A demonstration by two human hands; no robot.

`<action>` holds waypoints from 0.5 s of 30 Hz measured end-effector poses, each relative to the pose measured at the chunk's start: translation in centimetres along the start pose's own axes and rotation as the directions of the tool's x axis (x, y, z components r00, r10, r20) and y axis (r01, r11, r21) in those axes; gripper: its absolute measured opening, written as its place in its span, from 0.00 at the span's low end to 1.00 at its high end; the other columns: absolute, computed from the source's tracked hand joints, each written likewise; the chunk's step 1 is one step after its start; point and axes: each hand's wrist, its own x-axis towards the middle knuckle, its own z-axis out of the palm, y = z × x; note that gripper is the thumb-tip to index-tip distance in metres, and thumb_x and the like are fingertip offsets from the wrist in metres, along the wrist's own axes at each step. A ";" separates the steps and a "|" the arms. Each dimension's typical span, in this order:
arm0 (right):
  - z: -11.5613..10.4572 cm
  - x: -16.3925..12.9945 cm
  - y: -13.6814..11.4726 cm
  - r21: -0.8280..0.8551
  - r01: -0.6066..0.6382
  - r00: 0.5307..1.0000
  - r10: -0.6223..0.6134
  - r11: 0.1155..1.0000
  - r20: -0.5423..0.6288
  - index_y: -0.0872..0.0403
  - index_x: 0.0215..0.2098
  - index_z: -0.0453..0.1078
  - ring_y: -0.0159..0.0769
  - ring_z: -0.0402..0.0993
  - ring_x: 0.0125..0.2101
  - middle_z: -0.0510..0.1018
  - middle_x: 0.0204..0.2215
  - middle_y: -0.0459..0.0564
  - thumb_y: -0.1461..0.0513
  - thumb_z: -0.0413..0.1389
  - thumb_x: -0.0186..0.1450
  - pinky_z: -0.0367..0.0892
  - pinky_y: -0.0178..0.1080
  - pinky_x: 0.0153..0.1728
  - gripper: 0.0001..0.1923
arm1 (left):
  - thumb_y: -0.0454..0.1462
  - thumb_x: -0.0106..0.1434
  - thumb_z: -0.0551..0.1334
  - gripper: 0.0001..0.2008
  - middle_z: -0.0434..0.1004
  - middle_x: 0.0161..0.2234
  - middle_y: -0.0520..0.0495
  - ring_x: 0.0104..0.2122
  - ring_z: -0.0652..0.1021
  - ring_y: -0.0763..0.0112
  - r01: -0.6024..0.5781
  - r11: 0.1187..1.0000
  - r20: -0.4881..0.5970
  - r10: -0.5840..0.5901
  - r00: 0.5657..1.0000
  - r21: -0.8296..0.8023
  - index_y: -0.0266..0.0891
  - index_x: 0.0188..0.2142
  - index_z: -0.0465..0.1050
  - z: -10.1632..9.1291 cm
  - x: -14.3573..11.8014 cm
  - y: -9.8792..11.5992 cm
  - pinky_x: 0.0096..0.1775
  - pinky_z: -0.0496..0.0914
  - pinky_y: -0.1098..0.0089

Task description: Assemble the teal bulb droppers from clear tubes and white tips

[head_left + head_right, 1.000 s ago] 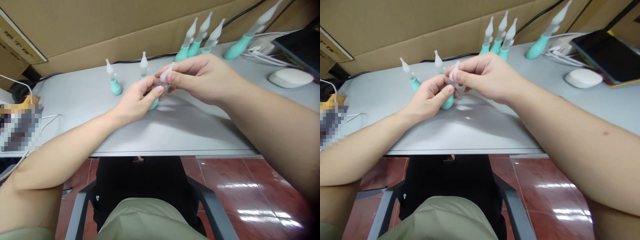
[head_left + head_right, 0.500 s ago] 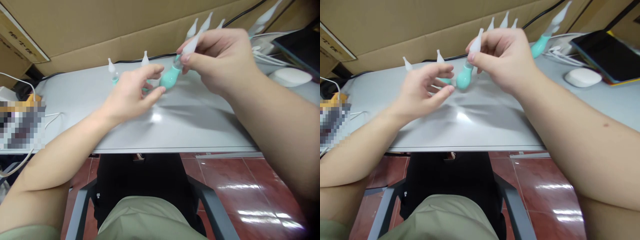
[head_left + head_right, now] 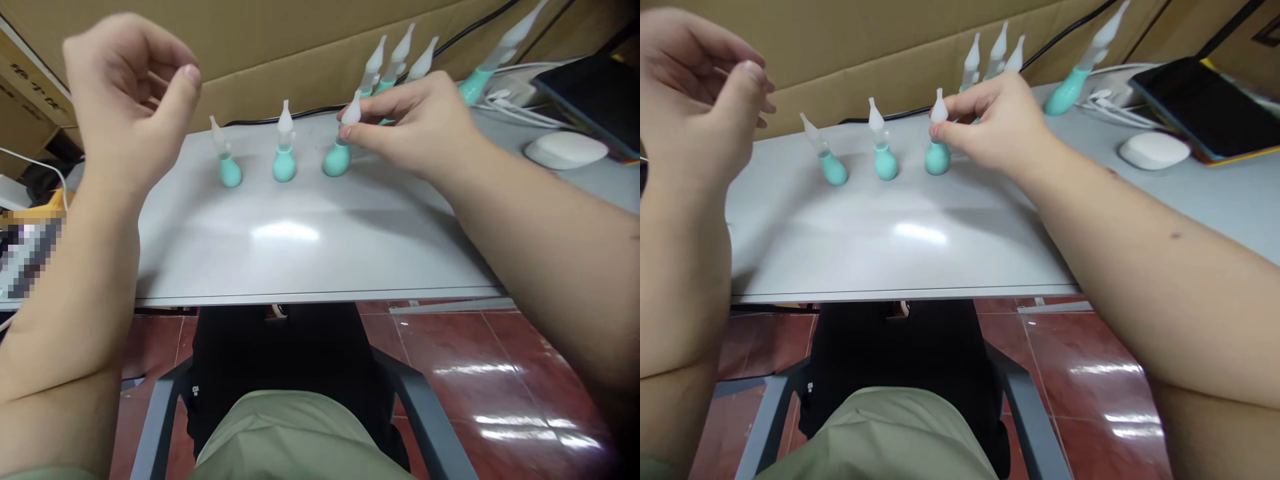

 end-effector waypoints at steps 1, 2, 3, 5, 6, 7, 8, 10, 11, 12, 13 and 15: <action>0.0 0.0 0.0 0.007 -0.001 1.000 0.001 1.000 0.013 0.52 0.41 0.93 0.44 0.86 0.43 0.94 0.40 0.49 0.71 0.76 0.73 0.82 0.52 0.57 0.07 | 0.74 0.77 0.74 0.40 0.93 0.48 0.47 0.76 0.80 0.43 0.000 1.000 -0.004 0.000 1.000 0.005 0.54 0.72 0.82 -0.4 -0.1 -0.8 0.75 0.81 0.44; 0.0 0.0 0.2 0.017 -0.004 1.000 0.003 1.000 0.026 0.52 0.42 0.94 0.42 0.85 0.41 0.93 0.40 0.49 0.71 0.76 0.73 0.82 0.51 0.56 0.07 | 0.75 0.75 0.74 0.42 0.93 0.48 0.47 0.77 0.79 0.43 0.004 1.000 -0.008 -0.004 1.000 0.011 0.55 0.73 0.82 -1.1 -0.4 -1.9 0.76 0.80 0.44; 0.1 0.1 0.4 0.028 -0.005 0.999 0.004 1.000 0.036 0.52 0.42 0.93 0.39 0.83 0.39 0.92 0.38 0.48 0.71 0.75 0.73 0.81 0.49 0.53 0.08 | 0.76 0.74 0.75 0.43 0.93 0.48 0.47 0.76 0.79 0.42 0.020 1.000 -0.007 -0.020 1.000 0.019 0.56 0.74 0.81 -2.0 -0.8 -3.5 0.76 0.79 0.43; 0.2 0.6 1.2 0.044 0.000 0.999 -0.001 0.999 0.035 0.52 0.40 0.91 0.36 0.78 0.35 0.89 0.35 0.47 0.74 0.75 0.72 0.78 0.46 0.46 0.11 | 0.78 0.71 0.76 0.45 0.93 0.49 0.49 0.73 0.79 0.43 0.061 0.998 -0.016 -0.061 0.998 0.032 0.57 0.73 0.80 -4.2 -1.7 -7.7 0.74 0.79 0.42; 0.2 1.0 1.7 0.047 0.006 1.000 -0.007 0.999 0.029 0.51 0.39 0.89 0.35 0.76 0.34 0.87 0.34 0.46 0.75 0.76 0.70 0.76 0.46 0.43 0.13 | 0.79 0.69 0.77 0.47 0.94 0.52 0.49 0.69 0.81 0.44 0.090 0.995 -0.022 -0.089 0.996 0.043 0.57 0.72 0.81 -5.3 -2.2 -10.1 0.72 0.80 0.41; 0.2 1.4 2.3 0.046 0.018 1.000 -0.019 0.999 0.020 0.50 0.38 0.87 0.35 0.75 0.34 0.87 0.34 0.45 0.75 0.78 0.68 0.74 0.45 0.42 0.15 | 0.81 0.65 0.78 0.49 0.94 0.56 0.50 0.65 0.83 0.47 0.123 0.991 -0.025 -0.122 0.992 0.055 0.57 0.71 0.82 -6.2 -2.7 -12.7 0.69 0.80 0.41; 0.1 1.7 2.8 0.045 0.033 0.999 -0.033 0.998 0.010 0.49 0.38 0.86 0.35 0.75 0.34 0.87 0.36 0.45 0.75 0.80 0.66 0.74 0.45 0.42 0.17 | 0.82 0.61 0.80 0.51 0.94 0.61 0.51 0.60 0.84 0.50 0.156 0.986 -0.022 -0.155 0.988 0.061 0.57 0.69 0.84 -6.9 -3.0 -15.2 0.66 0.81 0.40; -0.2 2.4 3.7 0.037 0.066 0.998 -0.067 0.997 0.017 0.48 0.41 0.87 0.36 0.79 0.36 0.90 0.41 0.47 0.73 0.85 0.63 0.76 0.45 0.44 0.19 | 0.82 0.54 0.84 0.55 0.95 0.63 0.50 0.57 0.84 0.52 0.195 0.980 0.001 -0.195 0.981 0.031 0.56 0.68 0.87 -7.5 -3.3 -19.4 0.65 0.81 0.38; -0.4 2.6 4.0 0.035 0.068 0.997 -0.069 0.997 0.016 0.48 0.43 0.88 0.36 0.80 0.36 0.90 0.42 0.47 0.73 0.87 0.60 0.77 0.45 0.44 0.22 | 0.80 0.53 0.86 0.55 0.95 0.63 0.49 0.57 0.84 0.51 0.200 0.980 0.026 -0.200 0.979 -0.004 0.55 0.68 0.87 -7.4 -3.3 -20.9 0.65 0.81 0.36; -0.6 2.8 4.1 0.027 0.056 0.998 -0.056 0.998 0.018 0.49 0.48 0.89 0.35 0.81 0.36 0.91 0.44 0.47 0.75 0.87 0.59 0.77 0.45 0.43 0.26 | 0.78 0.51 0.88 0.53 0.96 0.61 0.48 0.55 0.84 0.51 0.201 0.979 0.040 -0.199 0.979 -0.045 0.55 0.65 0.88 -7.1 -3.3 -22.0 0.62 0.80 0.36; -0.7 2.9 4.1 0.021 0.041 0.999 -0.041 0.999 0.000 0.50 0.53 0.90 0.33 0.82 0.36 0.91 0.46 0.47 0.78 0.87 0.57 0.76 0.44 0.42 0.31 | 0.76 0.48 0.90 0.52 0.97 0.59 0.48 0.53 0.83 0.53 0.201 0.976 0.040 -0.198 0.979 -0.088 0.54 0.62 0.89 -6.6 -3.2 -22.6 0.60 0.80 0.37; -0.9 2.8 3.7 0.017 0.027 0.999 -0.026 0.999 -0.038 0.51 0.64 0.90 0.30 0.82 0.36 0.90 0.49 0.46 0.83 0.85 0.55 0.74 0.41 0.40 0.43 | 0.76 0.51 0.89 0.51 0.95 0.60 0.52 0.54 0.82 0.54 0.205 0.971 0.087 -0.195 0.977 -0.123 0.55 0.63 0.87 -5.7 -3.0 -22.6 0.60 0.78 0.38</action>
